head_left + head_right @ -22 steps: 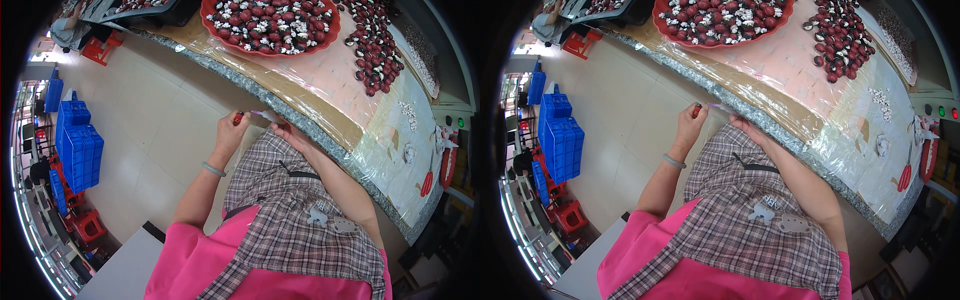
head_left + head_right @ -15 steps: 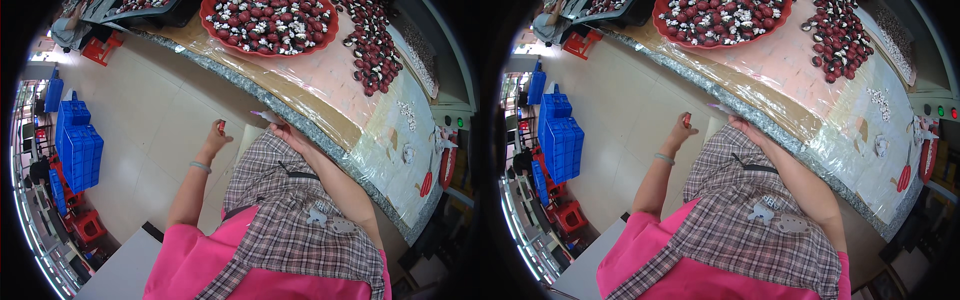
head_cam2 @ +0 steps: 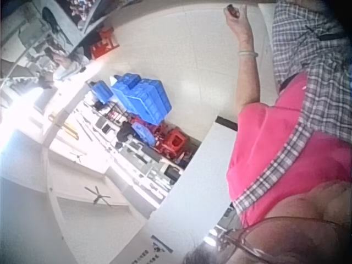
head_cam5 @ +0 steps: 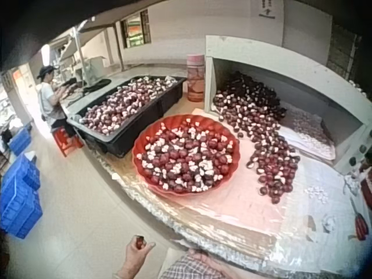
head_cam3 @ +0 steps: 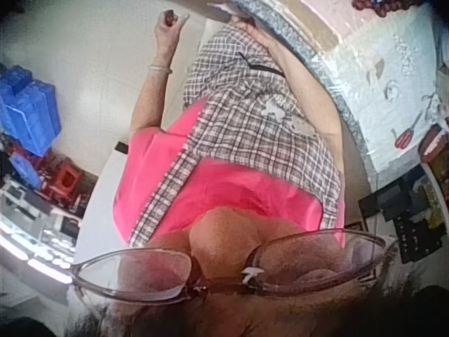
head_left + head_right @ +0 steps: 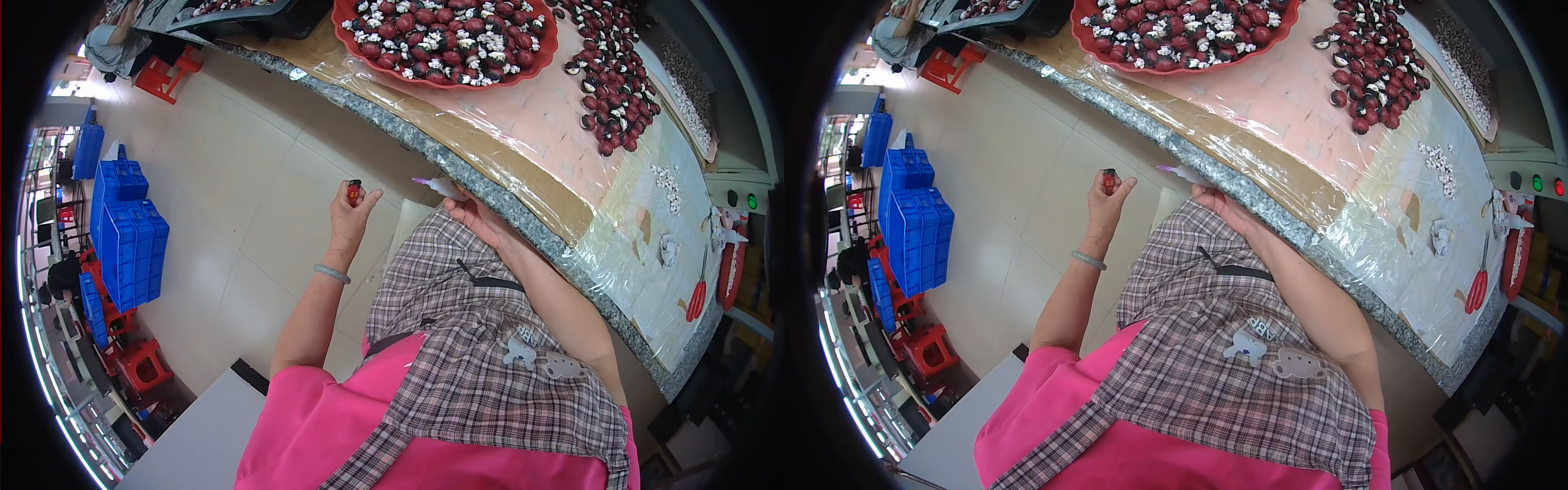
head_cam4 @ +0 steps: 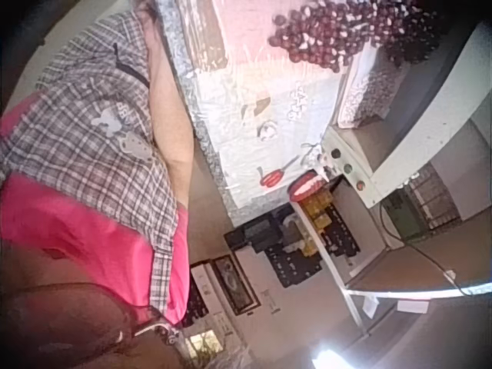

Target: Applying glue to small toy components to assemble them at a factory workbench.

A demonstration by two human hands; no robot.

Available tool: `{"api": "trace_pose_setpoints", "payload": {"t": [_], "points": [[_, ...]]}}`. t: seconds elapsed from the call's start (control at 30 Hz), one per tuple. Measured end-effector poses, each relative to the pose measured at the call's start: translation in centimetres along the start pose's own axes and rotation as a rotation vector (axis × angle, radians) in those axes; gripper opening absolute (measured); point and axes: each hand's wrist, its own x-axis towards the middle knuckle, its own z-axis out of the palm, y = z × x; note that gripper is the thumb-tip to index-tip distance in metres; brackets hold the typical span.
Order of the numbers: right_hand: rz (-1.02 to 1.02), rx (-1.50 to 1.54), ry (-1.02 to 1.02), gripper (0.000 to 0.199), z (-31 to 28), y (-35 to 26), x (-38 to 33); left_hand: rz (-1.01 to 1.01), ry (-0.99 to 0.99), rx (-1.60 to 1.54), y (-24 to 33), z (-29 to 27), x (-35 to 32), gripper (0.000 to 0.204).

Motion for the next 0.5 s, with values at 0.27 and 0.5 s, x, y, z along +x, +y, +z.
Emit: {"api": "trace_pose_setpoints", "payload": {"t": [0.27,0.5], "points": [[0.009,-0.093,0.144,0.025,3.6,-0.7,-1.1,0.054,0.068,-0.109,2.9,-0.4,-1.2,0.025],[0.023,-0.148,0.086,0.027,3.2,-0.5,-1.7,0.208,0.087,-0.227,6.8,-1.4,-2.9,0.017]]}}
